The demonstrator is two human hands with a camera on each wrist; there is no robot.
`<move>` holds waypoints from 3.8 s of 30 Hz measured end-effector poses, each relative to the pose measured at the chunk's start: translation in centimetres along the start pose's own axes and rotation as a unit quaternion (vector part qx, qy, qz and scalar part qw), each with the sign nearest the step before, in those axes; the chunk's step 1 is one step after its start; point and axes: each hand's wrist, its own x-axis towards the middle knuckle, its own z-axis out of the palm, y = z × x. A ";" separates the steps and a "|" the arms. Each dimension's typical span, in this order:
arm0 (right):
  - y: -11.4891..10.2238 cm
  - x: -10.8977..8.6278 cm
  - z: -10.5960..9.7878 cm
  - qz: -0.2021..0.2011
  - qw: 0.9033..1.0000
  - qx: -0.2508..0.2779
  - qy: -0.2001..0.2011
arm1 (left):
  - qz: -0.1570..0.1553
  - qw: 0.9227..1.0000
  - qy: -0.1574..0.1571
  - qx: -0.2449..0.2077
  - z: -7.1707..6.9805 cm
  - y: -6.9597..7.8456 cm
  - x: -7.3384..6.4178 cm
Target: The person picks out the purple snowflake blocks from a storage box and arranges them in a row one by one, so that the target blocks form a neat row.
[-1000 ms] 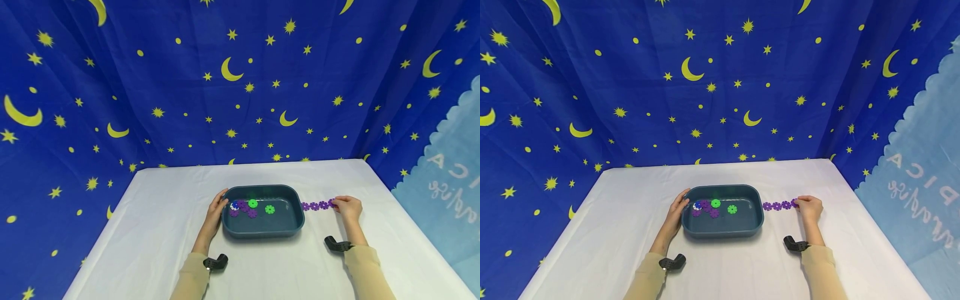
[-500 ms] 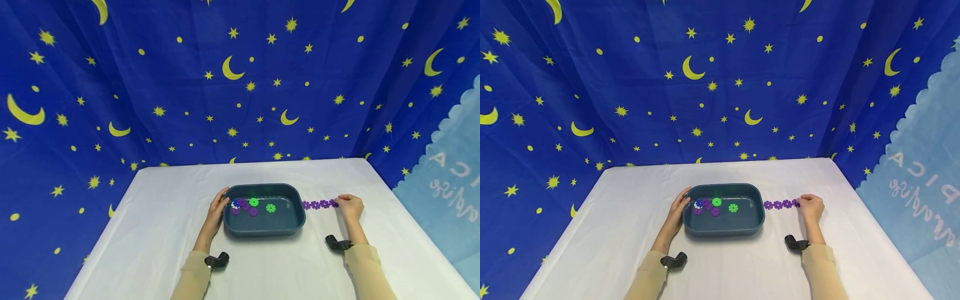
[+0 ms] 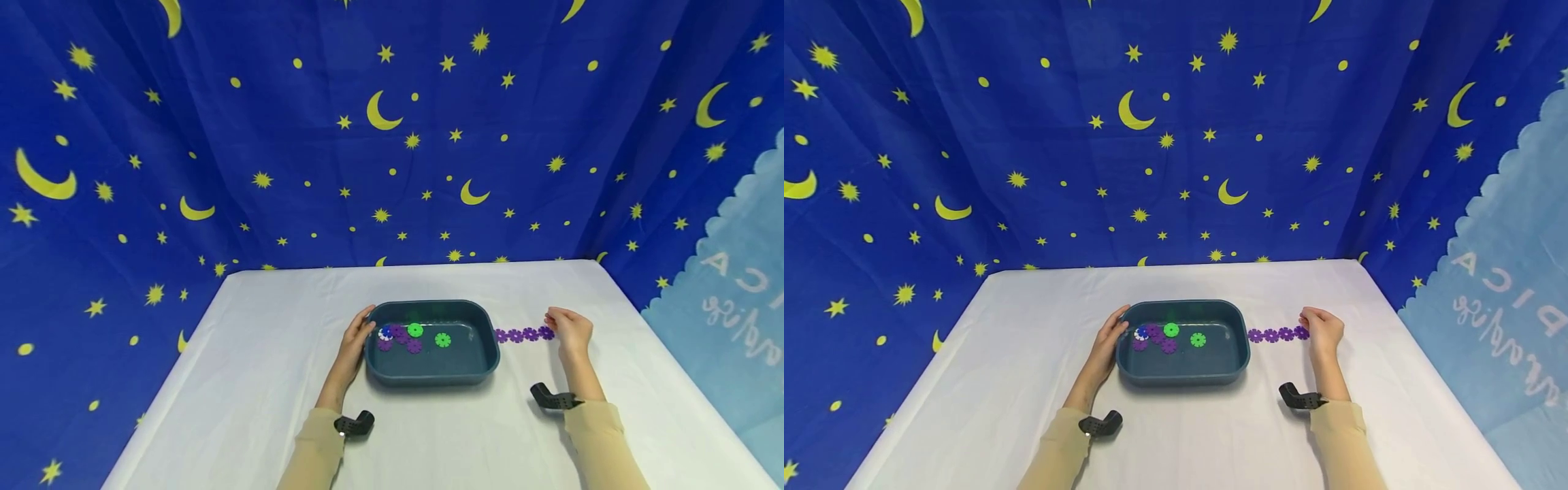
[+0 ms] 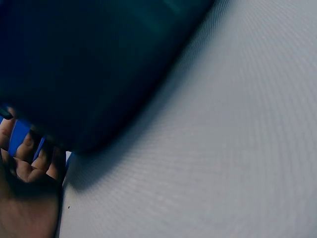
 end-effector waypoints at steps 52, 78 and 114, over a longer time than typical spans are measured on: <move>0.3 -8.6 16.3 -0.026 0.929 -0.112 -0.352 | 0.004 1.000 -0.019 0.010 0.0 0.1 0.2; 2.0 -9.3 16.9 -0.127 0.862 -0.217 -0.439 | 0.013 1.000 -0.010 -0.002 -0.1 0.2 0.2; 1.4 -8.4 17.2 -0.053 0.887 -0.161 -0.430 | 0.004 1.000 -0.003 0.001 0.0 0.2 0.3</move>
